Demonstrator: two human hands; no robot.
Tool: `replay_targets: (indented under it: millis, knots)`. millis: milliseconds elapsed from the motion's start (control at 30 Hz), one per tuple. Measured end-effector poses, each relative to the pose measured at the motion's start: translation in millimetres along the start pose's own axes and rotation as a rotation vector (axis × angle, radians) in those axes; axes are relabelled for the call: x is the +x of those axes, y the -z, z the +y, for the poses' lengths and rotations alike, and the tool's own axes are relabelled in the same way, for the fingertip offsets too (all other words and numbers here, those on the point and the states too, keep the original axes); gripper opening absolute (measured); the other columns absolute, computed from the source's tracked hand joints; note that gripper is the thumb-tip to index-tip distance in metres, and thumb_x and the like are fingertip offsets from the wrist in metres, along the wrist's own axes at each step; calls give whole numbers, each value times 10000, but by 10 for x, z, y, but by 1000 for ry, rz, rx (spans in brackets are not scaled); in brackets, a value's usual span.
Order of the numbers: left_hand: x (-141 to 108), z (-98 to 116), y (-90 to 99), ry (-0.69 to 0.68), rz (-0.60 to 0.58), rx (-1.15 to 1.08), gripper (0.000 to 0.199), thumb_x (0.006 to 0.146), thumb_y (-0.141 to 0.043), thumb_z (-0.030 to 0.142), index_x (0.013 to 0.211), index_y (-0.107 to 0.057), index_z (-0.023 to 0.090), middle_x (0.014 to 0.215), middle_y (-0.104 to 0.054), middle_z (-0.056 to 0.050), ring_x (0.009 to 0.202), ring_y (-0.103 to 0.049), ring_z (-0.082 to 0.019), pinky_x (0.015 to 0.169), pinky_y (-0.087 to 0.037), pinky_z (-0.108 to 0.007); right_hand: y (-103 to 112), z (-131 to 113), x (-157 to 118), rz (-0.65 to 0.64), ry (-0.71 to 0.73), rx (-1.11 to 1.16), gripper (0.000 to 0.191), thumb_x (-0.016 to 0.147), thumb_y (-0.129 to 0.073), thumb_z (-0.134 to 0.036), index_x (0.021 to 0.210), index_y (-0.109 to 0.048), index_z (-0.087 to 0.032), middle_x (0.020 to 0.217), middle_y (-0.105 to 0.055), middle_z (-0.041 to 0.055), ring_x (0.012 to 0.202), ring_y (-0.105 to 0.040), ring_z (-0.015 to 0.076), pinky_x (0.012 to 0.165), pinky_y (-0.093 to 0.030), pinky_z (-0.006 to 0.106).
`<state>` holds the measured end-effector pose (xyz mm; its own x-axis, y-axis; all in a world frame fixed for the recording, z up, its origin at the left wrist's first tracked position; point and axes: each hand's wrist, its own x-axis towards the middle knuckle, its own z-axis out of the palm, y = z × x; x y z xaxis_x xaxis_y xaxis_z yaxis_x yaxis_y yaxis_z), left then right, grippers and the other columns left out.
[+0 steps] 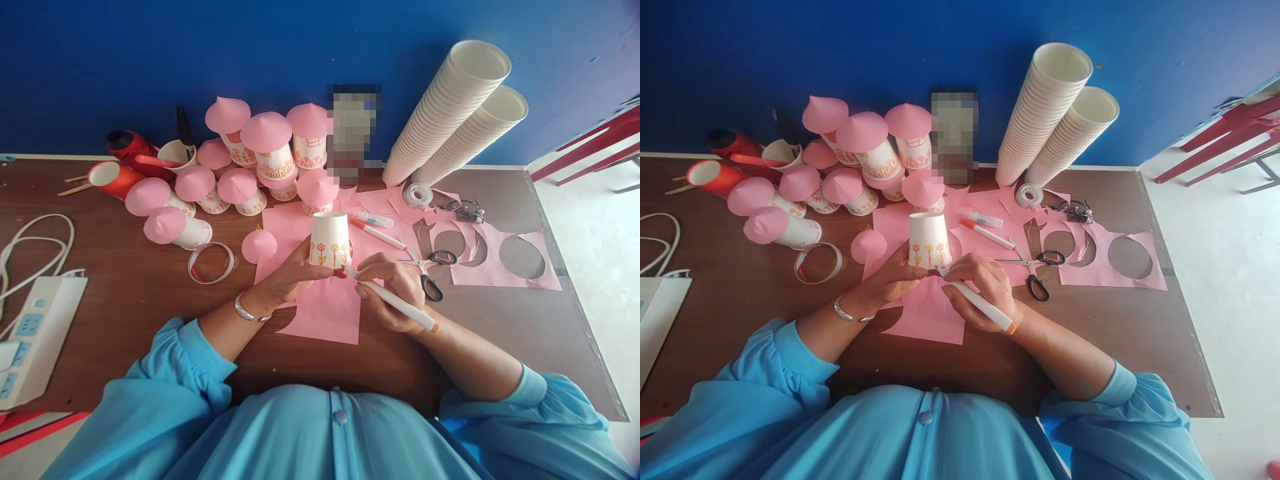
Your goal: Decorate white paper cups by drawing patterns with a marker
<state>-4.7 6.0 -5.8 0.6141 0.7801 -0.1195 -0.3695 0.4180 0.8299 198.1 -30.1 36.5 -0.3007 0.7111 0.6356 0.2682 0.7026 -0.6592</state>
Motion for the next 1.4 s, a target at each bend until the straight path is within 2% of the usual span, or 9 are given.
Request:
replay_targets:
  millis: [300,467,733,967,1133,1400]
  knots:
    - [5,22,-37,-10,11,-12,419,788,-790,219,1176,-630,211,1105,-723,-76,1014,-694,-225,867,-550,-357,0,8,0,-2,10,-16,137,877,-602,-120,970,-588,-219,770,-642,26,679,-655,165,564,-540,277]
    - [12,-16,-7,-14,6,8,385,787,-793,216,1141,-645,188,1109,-717,-84,980,-687,-204,854,-539,-334,2,0,10,-7,19,-30,130,883,-604,-123,970,-581,-217,767,-641,23,683,-663,165,551,-535,269]
    - [12,-39,7,-23,11,20,450,775,-812,225,1183,-621,221,1140,-705,-67,950,-672,-190,830,-530,-327,2,2,4,-17,18,-41,117,898,-599,-135,975,-572,-219,771,-640,24,691,-667,167,558,-545,280]
    - [-7,4,-27,-21,18,48,489,783,-808,214,1223,-595,239,1087,-695,-46,978,-678,-200,868,-548,-346,3,14,-4,-15,19,-27,147,888,-604,-120,989,-571,-222,781,-637,24,706,-666,168,563,-540,274]
    - [-7,25,-47,-24,37,64,486,762,-827,234,1187,-590,235,1032,-698,-37,911,-692,-198,844,-557,-361,5,28,-11,-6,36,-28,158,887,-613,-115,1007,-573,-210,801,-641,37,723,-661,176,577,-551,290]
    - [0,65,-92,-42,67,88,498,741,-845,264,1176,-604,246,1099,-693,-51,964,-682,-205,862,-558,-365,-34,77,-56,78,38,-25,186,926,-598,-165,1105,-586,-218,862,-681,61,789,-686,202,620,-586,330]
